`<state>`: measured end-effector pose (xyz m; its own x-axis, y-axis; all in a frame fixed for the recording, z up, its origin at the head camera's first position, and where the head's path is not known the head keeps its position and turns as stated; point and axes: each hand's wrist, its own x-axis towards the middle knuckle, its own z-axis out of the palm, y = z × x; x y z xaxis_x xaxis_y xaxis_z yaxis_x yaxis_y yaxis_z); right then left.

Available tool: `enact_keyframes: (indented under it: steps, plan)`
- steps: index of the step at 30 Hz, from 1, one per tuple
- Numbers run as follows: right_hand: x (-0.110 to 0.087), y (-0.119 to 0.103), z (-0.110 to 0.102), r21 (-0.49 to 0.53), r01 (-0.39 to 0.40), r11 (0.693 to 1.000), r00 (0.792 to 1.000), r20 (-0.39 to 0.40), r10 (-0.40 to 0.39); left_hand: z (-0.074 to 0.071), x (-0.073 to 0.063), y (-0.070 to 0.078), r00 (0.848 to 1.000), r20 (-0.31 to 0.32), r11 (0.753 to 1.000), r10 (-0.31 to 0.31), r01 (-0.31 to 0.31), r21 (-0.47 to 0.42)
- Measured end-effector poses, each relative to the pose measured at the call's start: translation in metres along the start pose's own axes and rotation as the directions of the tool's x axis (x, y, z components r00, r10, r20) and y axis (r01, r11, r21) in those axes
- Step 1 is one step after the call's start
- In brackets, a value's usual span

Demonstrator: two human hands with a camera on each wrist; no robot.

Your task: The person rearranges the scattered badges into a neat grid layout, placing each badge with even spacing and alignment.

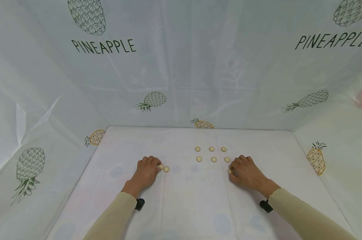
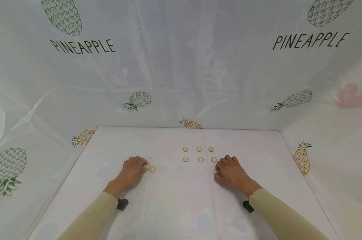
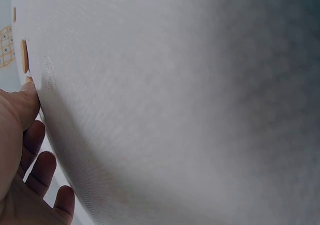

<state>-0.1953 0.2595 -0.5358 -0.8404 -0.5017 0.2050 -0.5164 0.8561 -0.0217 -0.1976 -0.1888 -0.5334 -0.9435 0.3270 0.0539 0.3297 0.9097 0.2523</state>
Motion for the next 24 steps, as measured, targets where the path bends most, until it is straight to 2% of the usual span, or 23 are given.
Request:
enact_keyframes:
  steps: [9, 18, 24]
  plan:
    - [0.001, 0.0, -0.0006, 0.006, -0.006, 1.0, 1.0, -0.002, 0.006, 0.0016, 0.0007, -0.0014, 1.0, 0.006, 1.0, -0.006, 0.006, -0.009]
    - [0.0002, 0.0007, 0.0, 0.007, 0.014, 1.0, 0.999, -0.041, -0.014, 0.0051, 0.0007, -0.0027, 1.0, 0.007, 1.0, -0.013, 0.013, -0.018]
    - [0.0012, 0.0005, -0.0009, 0.002, 0.004, 1.0, 1.0, -0.01, -0.004, 0.0043, 0.0012, -0.0022, 1.0, 0.003, 1.0, -0.012, 0.012, -0.024]
